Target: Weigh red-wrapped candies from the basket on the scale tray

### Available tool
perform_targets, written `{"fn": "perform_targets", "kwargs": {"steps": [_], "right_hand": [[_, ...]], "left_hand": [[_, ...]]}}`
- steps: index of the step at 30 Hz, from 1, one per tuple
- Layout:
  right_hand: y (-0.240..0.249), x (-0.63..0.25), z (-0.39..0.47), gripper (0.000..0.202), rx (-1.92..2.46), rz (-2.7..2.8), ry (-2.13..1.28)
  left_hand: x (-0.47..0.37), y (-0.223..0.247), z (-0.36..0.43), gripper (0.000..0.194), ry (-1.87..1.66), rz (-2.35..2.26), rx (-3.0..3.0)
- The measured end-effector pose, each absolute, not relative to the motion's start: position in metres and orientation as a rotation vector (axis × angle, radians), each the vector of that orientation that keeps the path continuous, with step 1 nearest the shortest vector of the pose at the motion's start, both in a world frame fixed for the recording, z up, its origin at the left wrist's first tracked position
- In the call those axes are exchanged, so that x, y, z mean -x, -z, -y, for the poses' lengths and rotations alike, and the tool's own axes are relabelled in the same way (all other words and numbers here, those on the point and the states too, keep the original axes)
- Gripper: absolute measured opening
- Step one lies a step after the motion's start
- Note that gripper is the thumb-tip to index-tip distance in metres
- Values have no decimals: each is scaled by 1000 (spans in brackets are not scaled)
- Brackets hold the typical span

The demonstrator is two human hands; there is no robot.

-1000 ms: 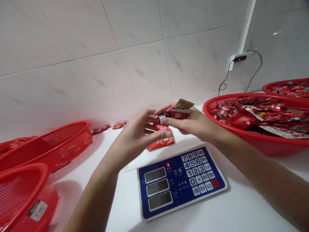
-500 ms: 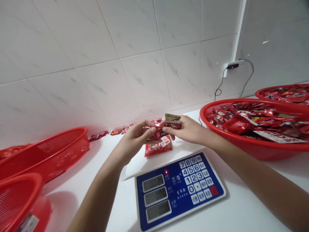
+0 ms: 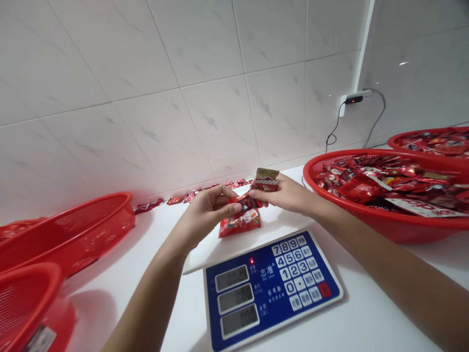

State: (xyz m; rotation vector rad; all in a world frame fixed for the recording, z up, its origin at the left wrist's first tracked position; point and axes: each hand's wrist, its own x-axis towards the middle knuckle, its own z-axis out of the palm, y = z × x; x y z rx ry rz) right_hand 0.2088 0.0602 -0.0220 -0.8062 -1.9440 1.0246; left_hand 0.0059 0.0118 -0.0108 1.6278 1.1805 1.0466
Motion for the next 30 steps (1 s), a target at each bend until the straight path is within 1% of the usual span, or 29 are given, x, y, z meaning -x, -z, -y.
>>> {"fn": "perform_targets", "kwargs": {"steps": [5,9,10,13,16,18,19,20,22,23,25,27,30], "right_hand": [[26,-207,-62,12,778,1937,-1050],[26,-210,-69,19,904,1896,-1079],[26,-212,-71,23,922,1877,-1112],[29,-214,-75,34,914,1834,-1272],[32,-214,-77,34,831,1820,-1433],[33,-213,-75,32,791,1801,-1430],[33,-212,-74,31,784,1791,-1394],[33,-211,-73,30,788,1788,-1353],[30,-209,-70,29,814,1781,-1289],[29,-208,-68,28,831,1777,-1269],[27,-206,-65,25,862,1774,-1237],[26,-205,-63,24,877,1782,-1199],[27,-204,-65,27,892,1791,-1189]], "left_hand": [[-9,11,-11,20,-1052,-1275,-1838],[-8,11,-9,6,-1203,-1500,-2228],[-8,11,-9,6,-1248,-1552,-2395],[-8,13,-8,18,-1272,-1567,-2884],[-10,14,-7,22,-1205,-1455,-3090],[-13,14,-8,15,-1174,-1346,-3045],[-13,14,-8,9,-1191,-1313,-2962],[-14,14,-9,8,-1234,-1315,-2838],[-14,14,-10,26,-1280,-1416,-2513],[-13,14,-11,31,-1217,-1471,-2356],[-11,15,-13,34,-989,-1503,-2136],[-9,14,-13,37,-813,-1470,-2070],[-8,11,-13,36,-851,-1496,-2099]]}}
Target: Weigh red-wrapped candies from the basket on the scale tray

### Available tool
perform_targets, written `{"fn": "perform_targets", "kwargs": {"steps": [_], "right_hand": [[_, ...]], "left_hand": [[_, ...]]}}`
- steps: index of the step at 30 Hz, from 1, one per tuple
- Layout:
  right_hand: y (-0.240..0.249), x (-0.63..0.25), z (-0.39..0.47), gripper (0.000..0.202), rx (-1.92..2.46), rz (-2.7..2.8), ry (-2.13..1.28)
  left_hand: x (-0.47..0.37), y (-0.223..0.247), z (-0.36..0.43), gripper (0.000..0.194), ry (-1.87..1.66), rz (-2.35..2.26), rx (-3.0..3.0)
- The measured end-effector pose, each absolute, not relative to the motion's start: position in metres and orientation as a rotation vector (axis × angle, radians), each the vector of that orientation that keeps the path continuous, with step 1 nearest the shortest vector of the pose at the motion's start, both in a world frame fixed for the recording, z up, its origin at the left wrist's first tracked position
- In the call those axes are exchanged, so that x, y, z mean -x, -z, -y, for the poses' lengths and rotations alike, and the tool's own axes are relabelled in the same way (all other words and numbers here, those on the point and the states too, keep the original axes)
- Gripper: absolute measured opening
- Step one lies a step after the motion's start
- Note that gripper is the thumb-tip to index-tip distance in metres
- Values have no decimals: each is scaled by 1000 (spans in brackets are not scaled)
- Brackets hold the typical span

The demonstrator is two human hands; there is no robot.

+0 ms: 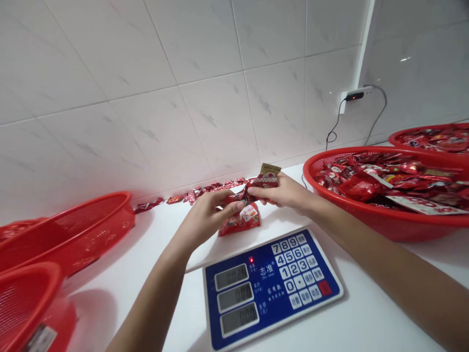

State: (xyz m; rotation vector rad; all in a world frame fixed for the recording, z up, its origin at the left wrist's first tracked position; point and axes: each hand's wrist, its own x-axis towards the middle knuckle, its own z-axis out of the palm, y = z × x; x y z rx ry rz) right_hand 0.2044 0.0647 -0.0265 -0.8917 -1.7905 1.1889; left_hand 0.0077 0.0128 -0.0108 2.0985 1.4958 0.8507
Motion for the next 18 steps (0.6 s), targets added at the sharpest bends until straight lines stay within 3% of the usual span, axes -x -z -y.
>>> {"fn": "perform_targets", "kwargs": {"steps": [4,11,14,18], "right_hand": [[29,-208,-71,29,916,1877,-1278],[31,-208,-70,28,875,2027,-1417],[30,-204,-64,24,815,2135,-1279],[28,-198,-56,16,696,2211,-1210]], "left_hand": [[1,7,-14,36,-955,-1750,-2096],[30,12,-24,34,-717,-2129,-2151],[26,5,-17,29,-878,-2055,-2170],[4,-3,-4,34,-997,-1564,-2167]]}}
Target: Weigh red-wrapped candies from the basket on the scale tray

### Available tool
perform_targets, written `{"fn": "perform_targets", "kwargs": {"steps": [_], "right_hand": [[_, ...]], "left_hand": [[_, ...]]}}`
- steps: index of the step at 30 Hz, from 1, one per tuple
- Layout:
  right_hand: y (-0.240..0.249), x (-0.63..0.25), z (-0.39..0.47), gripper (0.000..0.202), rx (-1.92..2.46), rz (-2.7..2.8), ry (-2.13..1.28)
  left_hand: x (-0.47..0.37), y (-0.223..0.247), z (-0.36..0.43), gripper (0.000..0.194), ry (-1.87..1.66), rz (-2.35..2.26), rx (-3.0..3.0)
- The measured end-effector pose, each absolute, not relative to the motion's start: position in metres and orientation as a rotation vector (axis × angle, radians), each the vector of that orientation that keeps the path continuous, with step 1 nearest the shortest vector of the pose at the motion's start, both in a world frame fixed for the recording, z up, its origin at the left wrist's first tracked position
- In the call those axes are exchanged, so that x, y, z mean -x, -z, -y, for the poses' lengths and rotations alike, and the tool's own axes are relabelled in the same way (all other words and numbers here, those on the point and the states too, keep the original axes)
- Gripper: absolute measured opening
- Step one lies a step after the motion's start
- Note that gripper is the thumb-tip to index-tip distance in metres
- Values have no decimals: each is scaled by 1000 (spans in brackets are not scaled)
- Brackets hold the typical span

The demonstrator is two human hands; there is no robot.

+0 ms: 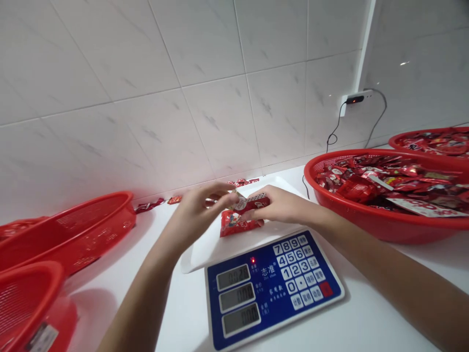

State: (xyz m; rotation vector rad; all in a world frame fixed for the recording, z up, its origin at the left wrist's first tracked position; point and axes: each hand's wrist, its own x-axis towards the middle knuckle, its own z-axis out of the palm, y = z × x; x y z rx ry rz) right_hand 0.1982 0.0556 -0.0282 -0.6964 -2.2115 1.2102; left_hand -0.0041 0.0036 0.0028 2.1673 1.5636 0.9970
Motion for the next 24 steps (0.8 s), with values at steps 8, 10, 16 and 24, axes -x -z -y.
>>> {"fn": "perform_targets", "kwargs": {"steps": [8,10,16,24], "right_hand": [[29,-204,-66,23,759,2045,-1146],[28,-205,-66,23,763,2056,-1091],[27,-205,-66,21,740,2084,-1089],[28,-204,-67,26,784,2003,-1157]], "left_hand": [[1,9,-13,32,-1004,-1322,-1828],[0,11,-14,29,-1024,-1382,-1857],[-5,12,-13,24,-1036,-1403,-1883],[-11,8,-9,16,-1120,-1437,-1912]]}}
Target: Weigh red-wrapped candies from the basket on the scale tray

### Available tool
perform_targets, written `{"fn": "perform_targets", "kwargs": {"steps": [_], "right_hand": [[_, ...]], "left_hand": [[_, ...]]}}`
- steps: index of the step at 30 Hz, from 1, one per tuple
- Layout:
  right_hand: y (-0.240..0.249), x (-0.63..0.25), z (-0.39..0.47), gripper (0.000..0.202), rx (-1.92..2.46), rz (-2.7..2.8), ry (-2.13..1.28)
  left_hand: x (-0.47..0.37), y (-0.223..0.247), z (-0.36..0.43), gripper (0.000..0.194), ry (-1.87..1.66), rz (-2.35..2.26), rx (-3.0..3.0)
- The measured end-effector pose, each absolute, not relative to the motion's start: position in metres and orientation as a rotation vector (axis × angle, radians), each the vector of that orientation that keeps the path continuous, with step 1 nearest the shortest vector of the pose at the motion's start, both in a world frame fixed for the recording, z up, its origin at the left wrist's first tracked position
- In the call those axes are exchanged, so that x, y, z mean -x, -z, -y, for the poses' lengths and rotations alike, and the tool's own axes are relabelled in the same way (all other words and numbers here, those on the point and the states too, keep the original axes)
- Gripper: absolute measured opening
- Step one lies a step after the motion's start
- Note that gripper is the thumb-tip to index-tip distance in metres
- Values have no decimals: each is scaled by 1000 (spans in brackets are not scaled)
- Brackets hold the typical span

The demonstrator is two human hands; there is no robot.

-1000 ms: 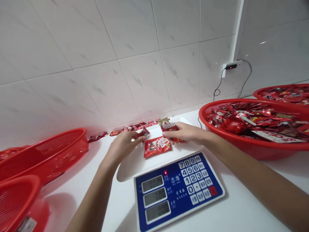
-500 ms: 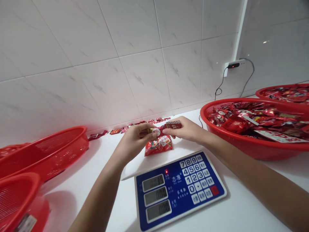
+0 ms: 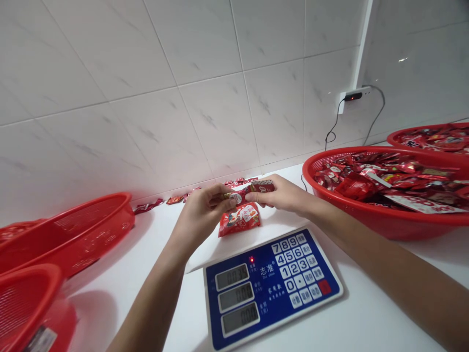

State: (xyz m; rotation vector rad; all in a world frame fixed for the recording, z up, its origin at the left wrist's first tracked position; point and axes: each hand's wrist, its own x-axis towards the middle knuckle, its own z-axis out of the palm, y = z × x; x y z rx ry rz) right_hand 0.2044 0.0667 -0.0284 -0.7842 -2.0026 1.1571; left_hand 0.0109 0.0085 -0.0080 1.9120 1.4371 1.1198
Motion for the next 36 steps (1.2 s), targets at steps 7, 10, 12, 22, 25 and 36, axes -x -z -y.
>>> {"fn": "perform_targets", "kwargs": {"steps": [7,10,12,22,25,36], "right_hand": [[30,-204,-65,21,554,1992,-1205],[28,-201,-59,20,559,1962,-1161],[28,-198,-56,18,602,1965,-1091],[22,-206,-57,40,501,2029,-1268],[18,-207,-51,43,440,2030,-1201],[17,-206,-58,27,368,1926,-1252]], "left_hand": [[-8,7,-7,25,-1027,-1407,-1972],[-7,8,-6,32,-1043,-1339,-1947],[-9,7,-5,30,-1069,-1368,-1965],[-17,4,0,26,-1336,-1153,-1805],[-20,4,1,30,-1296,-1029,-1659],[-16,7,0,60,-1186,-1128,-1755]]}}
